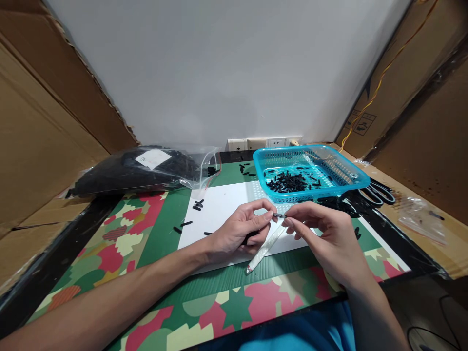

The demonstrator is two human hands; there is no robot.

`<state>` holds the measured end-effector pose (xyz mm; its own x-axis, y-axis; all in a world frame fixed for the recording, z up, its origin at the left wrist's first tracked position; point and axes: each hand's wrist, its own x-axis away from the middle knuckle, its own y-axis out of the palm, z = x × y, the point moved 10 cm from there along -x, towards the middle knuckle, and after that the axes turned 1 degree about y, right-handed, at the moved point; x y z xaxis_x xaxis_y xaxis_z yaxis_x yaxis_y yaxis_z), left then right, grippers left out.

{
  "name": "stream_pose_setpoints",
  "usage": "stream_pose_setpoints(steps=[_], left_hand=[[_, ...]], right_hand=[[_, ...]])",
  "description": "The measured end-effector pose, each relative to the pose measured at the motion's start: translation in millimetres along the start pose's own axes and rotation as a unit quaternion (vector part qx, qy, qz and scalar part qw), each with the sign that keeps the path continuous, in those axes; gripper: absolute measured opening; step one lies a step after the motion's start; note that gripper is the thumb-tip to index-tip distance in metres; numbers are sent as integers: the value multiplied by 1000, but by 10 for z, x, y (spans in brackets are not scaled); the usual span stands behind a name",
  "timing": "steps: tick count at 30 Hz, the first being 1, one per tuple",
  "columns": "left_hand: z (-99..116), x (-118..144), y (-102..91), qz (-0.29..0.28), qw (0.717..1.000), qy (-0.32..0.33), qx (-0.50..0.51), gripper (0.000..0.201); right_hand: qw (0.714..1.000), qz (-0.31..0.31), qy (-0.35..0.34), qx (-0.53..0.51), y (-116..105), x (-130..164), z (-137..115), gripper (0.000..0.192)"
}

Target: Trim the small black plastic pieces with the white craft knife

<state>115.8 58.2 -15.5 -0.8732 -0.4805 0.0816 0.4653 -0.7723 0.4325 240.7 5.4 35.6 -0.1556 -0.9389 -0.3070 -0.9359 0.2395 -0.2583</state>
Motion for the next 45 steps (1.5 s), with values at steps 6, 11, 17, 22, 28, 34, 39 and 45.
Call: stream_pose_setpoints(steps=[6, 11, 17, 22, 28, 34, 39, 45], left_hand=[[0, 3, 7, -3, 1000, -2, -5, 20], [-3, 2, 23, -3, 1000, -4, 4, 19], [-8, -4, -44, 35, 999, -6, -1, 24], [-19, -2, -29, 23, 1000, -10, -8, 24], [-34, 2, -1, 9, 1000, -14, -6, 22], [-40, 10, -2, 8, 1000, -17, -9, 23], [-32, 19, 0, 10, 1000, -16, -7, 22], [-32, 16, 24, -1, 1000, -17, -8, 21]], right_hand=[[1000, 2, 0, -7, -4, 16, 2, 12], [1000, 5, -2, 12, -9, 15, -8, 12], [999, 21, -30, 23, -28, 18, -78, 12], [998, 15, -56, 39, 6, 31, -111, 8], [993, 18, -90, 71, 15, 43, -174, 7], [985, 10, -142, 99, 57, 89, -271, 15], [981, 40, -151, 114, 13, 97, -253, 12], [976, 12, -176, 129, 72, 116, -302, 14]])
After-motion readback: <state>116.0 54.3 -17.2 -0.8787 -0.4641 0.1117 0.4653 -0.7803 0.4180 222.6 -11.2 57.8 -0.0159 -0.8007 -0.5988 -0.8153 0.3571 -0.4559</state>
